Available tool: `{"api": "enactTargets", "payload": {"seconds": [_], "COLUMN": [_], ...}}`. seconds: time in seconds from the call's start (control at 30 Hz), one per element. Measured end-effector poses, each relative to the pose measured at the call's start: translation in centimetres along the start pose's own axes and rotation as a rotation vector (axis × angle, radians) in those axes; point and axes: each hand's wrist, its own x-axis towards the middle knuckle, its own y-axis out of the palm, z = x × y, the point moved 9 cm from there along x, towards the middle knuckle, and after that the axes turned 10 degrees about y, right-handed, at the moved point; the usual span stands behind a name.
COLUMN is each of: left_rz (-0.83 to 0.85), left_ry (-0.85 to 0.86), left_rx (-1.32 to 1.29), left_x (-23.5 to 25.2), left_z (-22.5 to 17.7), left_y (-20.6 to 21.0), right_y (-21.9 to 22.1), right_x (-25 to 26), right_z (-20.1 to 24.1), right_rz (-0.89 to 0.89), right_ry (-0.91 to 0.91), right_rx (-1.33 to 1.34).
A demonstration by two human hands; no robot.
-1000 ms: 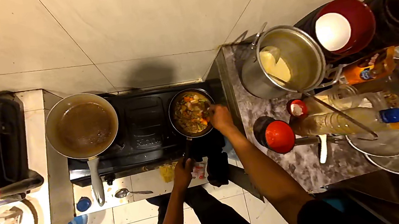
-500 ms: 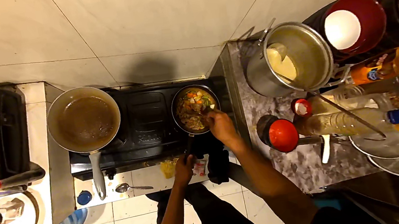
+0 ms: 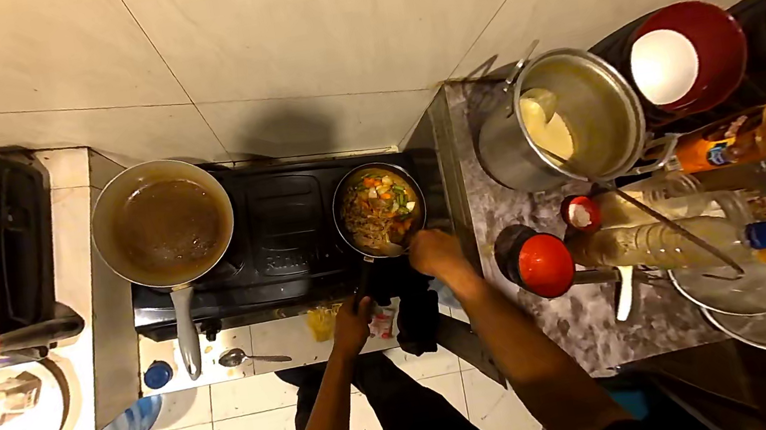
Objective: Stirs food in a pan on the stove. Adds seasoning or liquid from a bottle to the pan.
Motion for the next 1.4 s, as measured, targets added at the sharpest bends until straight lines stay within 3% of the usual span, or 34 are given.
{"api": "enactTargets", "payload": {"seconds": [0.13,0.27,0.43,0.57,0.8,0.93,1.07,1.17,1.3,1.4], "left_rz": [-0.012,-0.003,-0.006,-0.004,-0.011,0.0,0.0,0.005,-0.005,-0.008], "left_ry": [0.006,-0.009,-0.008,-0.004,0.0,-0.011,0.001,0.005,-0.011,-0.008], "left_rx": [-0.003,0.032,0.048,0.04,-0.001,0.005,-0.002,0.007,0.022,0.009], "left_x": [0.1,0.2,0.2,0.3,0.1,0.0,0.0,0.2,0.2,0.4], "left_z": [-0.1,0.1,0.1,0.1,0.0,0.0,0.0,-0.1,0.1,0.0], "left_y": [-0.4,-0.4,-0.3,-0.3,-0.6,-0.1,-0.5,-0.3,-0.1,0.0], "right_y": [1.4,0.1,-2.5,-3.7,-1.2,0.9,-2.5,-3.3,-0.6,2.0], "right_x": [2.5,4.4,3.5,3.0,1.4,1.9,2.2,4.7,3.2,1.3], "right_z": [2.8,1.6,-0.6,0.5,1.5,1.8,-1.0,-1.2,1.8,0.3], "right_rz": [-0.004,0.004,-0.121,-0.272,-0.385,-0.278,-0.385,-0.353,-0.311,-0.411], "right_ry": [-0.097,-0.151,-0.104,-0.081,-0.2,-0.213,-0.118,-0.075,-0.255,-0.29], "right_rx": [0.242,0.485,0.411,0.386,0.372,0.311,0.454,0.564,0.493,0.438]}}
